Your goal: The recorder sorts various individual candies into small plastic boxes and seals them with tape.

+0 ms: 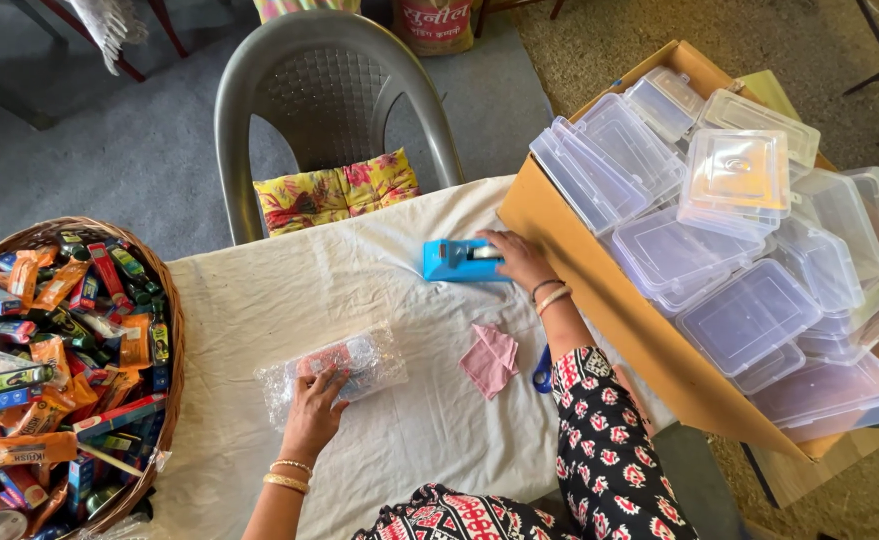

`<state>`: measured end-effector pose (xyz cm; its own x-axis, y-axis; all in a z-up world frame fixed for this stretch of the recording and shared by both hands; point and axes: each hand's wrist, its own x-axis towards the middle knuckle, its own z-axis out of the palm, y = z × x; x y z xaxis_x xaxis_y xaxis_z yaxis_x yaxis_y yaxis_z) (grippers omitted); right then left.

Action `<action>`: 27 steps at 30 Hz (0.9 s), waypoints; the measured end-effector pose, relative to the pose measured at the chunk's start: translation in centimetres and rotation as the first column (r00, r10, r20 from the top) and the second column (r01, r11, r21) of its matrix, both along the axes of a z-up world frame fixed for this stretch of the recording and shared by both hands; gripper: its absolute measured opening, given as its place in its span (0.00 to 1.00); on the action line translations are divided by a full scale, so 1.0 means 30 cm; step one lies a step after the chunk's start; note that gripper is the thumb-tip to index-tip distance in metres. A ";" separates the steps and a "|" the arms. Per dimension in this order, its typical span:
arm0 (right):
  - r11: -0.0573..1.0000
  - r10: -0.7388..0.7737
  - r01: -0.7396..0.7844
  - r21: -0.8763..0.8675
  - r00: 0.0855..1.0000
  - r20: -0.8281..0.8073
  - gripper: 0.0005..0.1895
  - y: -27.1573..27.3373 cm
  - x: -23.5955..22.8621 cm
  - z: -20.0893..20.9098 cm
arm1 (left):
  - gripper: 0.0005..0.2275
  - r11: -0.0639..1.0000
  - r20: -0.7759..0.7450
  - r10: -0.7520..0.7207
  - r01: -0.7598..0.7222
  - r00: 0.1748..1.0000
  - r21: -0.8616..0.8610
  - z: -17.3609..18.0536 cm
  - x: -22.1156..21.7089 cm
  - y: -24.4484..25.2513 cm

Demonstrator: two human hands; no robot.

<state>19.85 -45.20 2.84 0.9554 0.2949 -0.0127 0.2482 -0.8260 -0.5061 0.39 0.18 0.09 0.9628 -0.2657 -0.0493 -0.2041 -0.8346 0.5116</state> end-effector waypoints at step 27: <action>0.075 -0.993 0.885 0.460 0.109 -0.047 0.80 0.628 0.013 -0.457 | 0.25 0.998 0.030 0.002 0.000 1.000 -0.062 0.012 -0.002 0.005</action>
